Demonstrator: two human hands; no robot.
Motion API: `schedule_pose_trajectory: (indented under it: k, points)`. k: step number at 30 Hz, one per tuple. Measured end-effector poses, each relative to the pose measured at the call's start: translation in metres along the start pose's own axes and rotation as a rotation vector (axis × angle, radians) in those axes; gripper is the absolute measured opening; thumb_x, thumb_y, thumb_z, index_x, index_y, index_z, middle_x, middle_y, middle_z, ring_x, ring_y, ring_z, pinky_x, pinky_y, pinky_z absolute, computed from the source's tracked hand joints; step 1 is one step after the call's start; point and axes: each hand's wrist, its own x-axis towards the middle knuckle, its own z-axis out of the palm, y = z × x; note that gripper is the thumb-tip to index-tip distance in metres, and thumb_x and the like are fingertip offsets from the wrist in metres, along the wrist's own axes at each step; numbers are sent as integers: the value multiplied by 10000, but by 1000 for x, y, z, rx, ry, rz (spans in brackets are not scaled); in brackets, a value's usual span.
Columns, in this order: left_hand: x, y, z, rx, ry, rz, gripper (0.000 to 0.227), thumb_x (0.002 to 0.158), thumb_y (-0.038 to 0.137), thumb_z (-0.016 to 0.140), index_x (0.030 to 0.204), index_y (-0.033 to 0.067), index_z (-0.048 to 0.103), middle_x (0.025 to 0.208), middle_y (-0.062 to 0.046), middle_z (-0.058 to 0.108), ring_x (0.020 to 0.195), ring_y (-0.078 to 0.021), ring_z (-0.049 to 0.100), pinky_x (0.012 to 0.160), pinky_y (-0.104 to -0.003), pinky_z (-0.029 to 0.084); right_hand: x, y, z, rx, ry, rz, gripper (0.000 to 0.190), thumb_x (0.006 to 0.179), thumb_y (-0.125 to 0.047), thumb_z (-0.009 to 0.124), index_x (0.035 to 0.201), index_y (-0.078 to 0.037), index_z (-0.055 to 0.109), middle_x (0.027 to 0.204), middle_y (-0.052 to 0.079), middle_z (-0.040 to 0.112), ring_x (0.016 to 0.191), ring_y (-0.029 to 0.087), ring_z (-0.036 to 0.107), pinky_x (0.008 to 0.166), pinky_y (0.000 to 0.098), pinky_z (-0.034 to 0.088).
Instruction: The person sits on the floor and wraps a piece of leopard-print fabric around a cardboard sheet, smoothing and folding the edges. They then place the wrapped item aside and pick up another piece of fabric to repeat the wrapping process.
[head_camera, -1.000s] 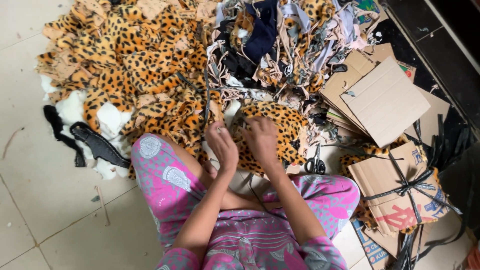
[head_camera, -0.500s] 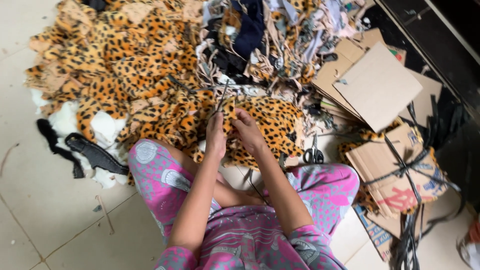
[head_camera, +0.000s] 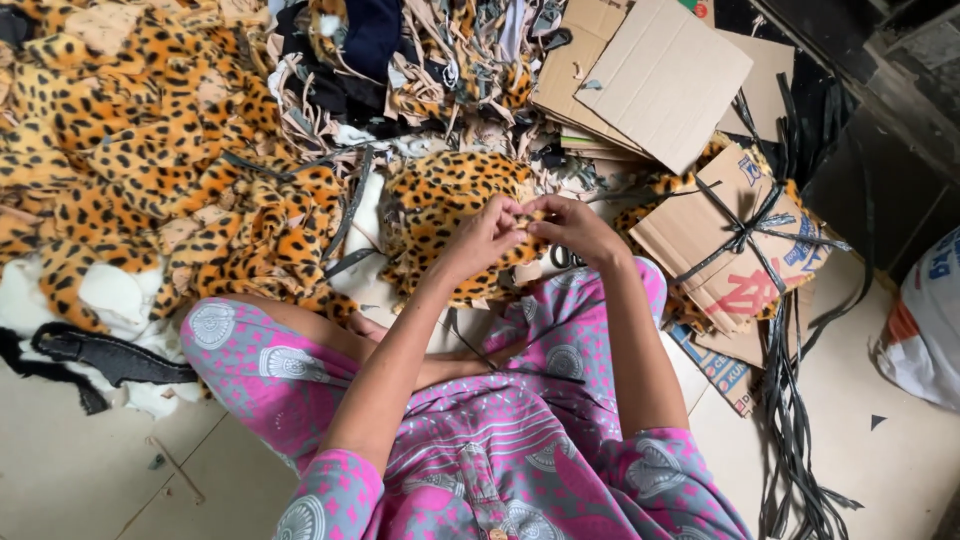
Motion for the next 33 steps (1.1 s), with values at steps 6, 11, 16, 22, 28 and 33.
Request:
schedule_pose_trajectory:
  k: [6,11,16,22,28,33]
  points:
    - [-12,-41,35,367,-114,-197,319,916,205,717,1181,118,562,1051,-121,755,1023,-321,732,807,-446,596,0,53,-17,-388,-34,59,241,893,-106,738,1129,-60,726,1071,189,730,946,330,722,770,420,591]
    - [-25,-28,35,406,-14,-231,236,929,116,685,1114,72,544,976,-119,755,925,-308,744,731,-415,609,7,102,-11,-615,69,116,244,858,-281,777,1086,-220,714,1045,41,763,1027,300,722,896,442,554]
    - [-29,-29,44,524,67,-174,192,937,65,685,1028,47,516,875,-153,726,769,-305,736,612,-385,616,19,143,-5,-671,179,115,329,819,-329,823,1087,-235,658,983,-23,754,944,216,741,841,406,570]
    - [-31,-23,43,842,145,-57,240,926,78,720,1030,62,504,869,-114,665,749,-240,738,551,-301,620,13,139,17,-620,332,89,321,854,-291,796,1089,-221,587,947,8,731,934,238,729,824,429,555]
    - [-38,-35,52,1100,475,259,528,925,388,725,1392,183,591,1464,-71,508,1366,-249,447,1063,-457,388,11,139,35,-544,503,-8,324,853,-161,773,1072,-143,535,1001,60,550,879,305,710,794,466,567]
    - [-38,-66,54,1130,372,193,586,1047,431,533,1568,183,429,1696,-56,260,1569,-288,130,1221,-605,-30,32,174,50,-562,523,-12,218,894,-123,666,1051,-142,517,1040,107,490,903,452,679,806,558,563]
